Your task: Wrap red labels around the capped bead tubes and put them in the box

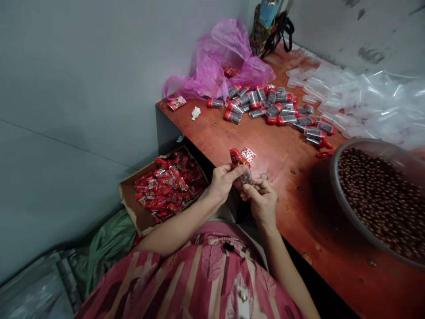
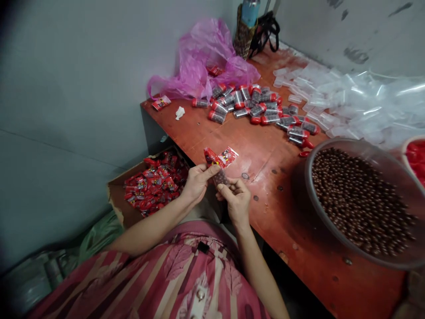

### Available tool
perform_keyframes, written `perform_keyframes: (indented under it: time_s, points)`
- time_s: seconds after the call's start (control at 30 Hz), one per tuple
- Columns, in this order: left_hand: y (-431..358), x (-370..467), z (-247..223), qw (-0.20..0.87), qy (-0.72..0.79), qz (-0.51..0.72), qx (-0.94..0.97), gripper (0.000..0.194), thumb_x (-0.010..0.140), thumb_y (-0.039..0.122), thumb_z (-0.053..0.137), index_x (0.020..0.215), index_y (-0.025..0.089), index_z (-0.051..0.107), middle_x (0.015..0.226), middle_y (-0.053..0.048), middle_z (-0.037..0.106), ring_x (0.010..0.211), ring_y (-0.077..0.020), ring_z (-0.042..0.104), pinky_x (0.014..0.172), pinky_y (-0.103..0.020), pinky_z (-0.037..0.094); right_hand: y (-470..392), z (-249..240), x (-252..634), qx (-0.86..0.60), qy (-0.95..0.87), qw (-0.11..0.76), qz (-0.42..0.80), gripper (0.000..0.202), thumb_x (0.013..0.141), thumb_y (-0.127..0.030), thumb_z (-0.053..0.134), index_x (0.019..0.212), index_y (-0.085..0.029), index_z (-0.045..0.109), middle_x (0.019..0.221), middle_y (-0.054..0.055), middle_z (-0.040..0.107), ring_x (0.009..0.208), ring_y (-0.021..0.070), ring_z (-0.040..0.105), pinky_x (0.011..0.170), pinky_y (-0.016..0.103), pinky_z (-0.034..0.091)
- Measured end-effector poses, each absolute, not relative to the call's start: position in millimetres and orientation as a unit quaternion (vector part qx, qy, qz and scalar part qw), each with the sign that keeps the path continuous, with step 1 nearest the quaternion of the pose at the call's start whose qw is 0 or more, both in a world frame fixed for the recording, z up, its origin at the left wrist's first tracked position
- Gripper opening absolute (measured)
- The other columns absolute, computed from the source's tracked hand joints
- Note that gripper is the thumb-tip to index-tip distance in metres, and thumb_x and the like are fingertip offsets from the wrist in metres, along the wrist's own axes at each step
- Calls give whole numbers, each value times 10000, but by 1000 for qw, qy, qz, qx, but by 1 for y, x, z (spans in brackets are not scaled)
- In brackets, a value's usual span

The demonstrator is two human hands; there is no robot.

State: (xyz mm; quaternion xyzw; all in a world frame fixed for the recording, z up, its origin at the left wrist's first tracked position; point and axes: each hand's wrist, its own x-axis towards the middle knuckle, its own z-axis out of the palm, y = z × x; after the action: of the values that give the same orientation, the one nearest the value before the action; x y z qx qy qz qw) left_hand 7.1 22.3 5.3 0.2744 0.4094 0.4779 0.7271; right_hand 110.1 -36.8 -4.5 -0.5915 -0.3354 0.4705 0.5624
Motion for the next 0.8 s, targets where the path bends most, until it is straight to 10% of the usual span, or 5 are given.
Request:
perform_keyframes:
  time_s: [0.8]
  points:
    - [17, 0, -8, 800, 298, 401, 331, 315, 678, 405, 707, 668, 99, 633, 507, 2, 540, 418, -76, 464, 438, -226, 384, -37, 1, 100, -580, -290, 575, 499, 171, 660, -233, 723, 662, -168, 565, 490, -38, 616, 373, 93, 540, 399, 191, 450]
